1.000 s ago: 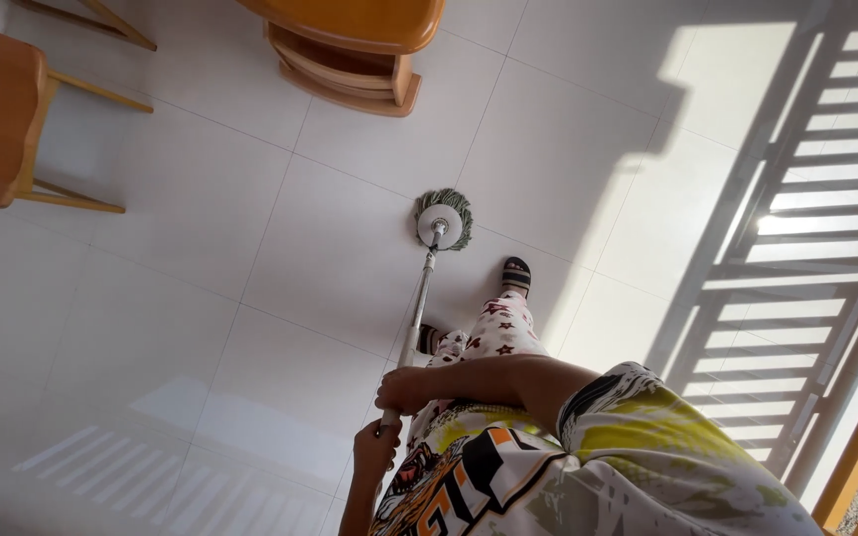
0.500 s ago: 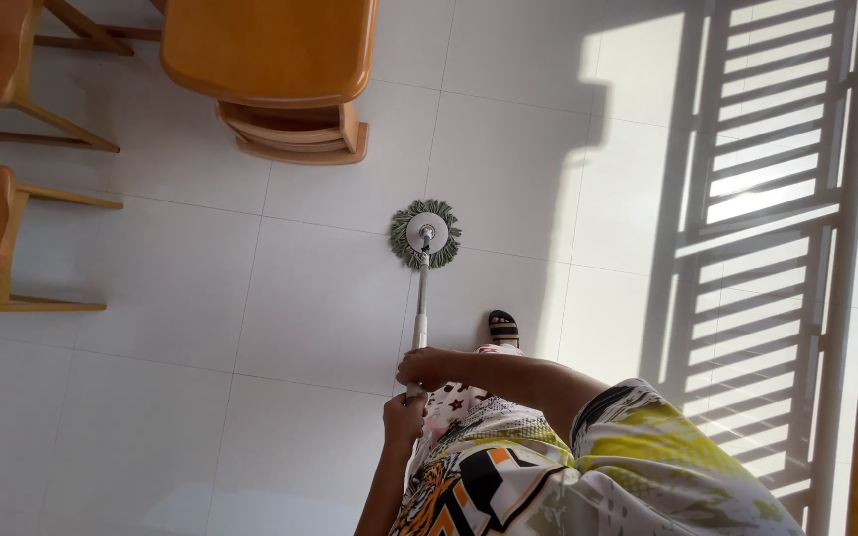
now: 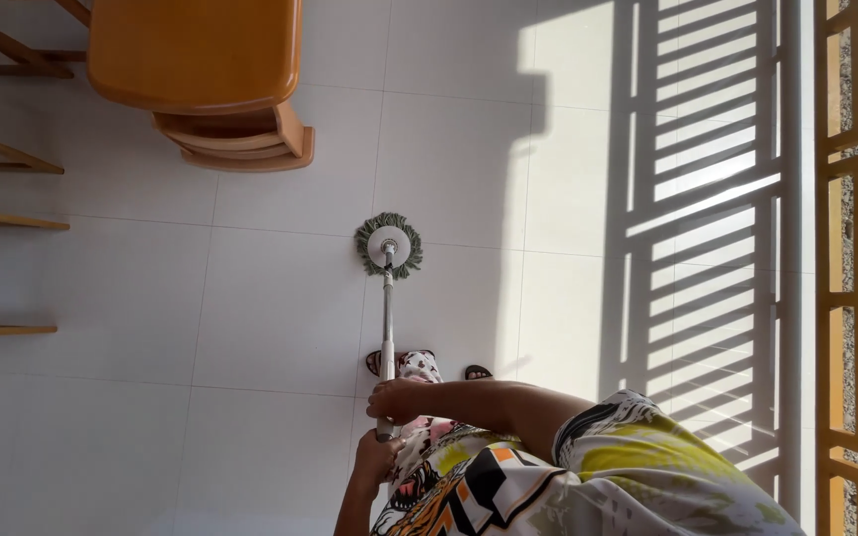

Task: Mopping a tiled balcony floor using a string mop.

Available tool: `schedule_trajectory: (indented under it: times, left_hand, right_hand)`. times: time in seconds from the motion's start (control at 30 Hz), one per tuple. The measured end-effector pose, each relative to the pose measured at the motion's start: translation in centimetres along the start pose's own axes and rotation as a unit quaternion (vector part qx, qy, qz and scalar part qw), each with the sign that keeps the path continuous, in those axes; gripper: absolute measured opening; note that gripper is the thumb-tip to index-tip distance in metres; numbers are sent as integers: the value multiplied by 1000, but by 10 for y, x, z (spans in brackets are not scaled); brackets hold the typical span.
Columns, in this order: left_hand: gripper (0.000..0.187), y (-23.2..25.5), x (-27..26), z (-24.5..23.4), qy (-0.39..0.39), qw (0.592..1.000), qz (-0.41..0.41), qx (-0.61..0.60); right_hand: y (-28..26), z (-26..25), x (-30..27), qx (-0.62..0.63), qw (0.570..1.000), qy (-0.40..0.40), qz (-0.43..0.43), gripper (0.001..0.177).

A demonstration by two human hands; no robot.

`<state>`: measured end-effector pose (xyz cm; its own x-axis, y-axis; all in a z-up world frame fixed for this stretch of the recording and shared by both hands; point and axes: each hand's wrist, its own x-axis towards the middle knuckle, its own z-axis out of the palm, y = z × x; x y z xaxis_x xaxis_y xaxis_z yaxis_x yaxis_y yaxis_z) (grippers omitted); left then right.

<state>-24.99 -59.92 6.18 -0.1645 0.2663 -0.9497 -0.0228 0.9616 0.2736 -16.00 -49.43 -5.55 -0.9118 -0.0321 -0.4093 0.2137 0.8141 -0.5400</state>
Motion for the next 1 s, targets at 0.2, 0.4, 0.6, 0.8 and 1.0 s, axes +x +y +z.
schedule_trajectory:
  times: [0.2, 0.4, 0.6, 0.8, 1.0]
  left_hand:
    - [40, -88, -6, 91, 51, 996, 43, 58]
    - [33, -74, 27, 154, 59, 993, 86, 57]
    - [13, 24, 17, 162, 14, 988, 138, 67]
    - [15, 42, 26, 129, 0, 983, 136, 121]
    - [13, 26, 21, 43, 59, 990, 104, 80]
  right_hand:
    - [-30, 63, -90, 16, 997, 40, -61, 17]
    - [15, 95, -138, -32, 987, 149, -40, 23]
    - [93, 101, -143, -19, 984, 146, 99, 35]
    - [91, 82, -122, 44, 974, 180, 128, 38]
    - [49, 49, -50, 47, 982, 165, 73, 39]
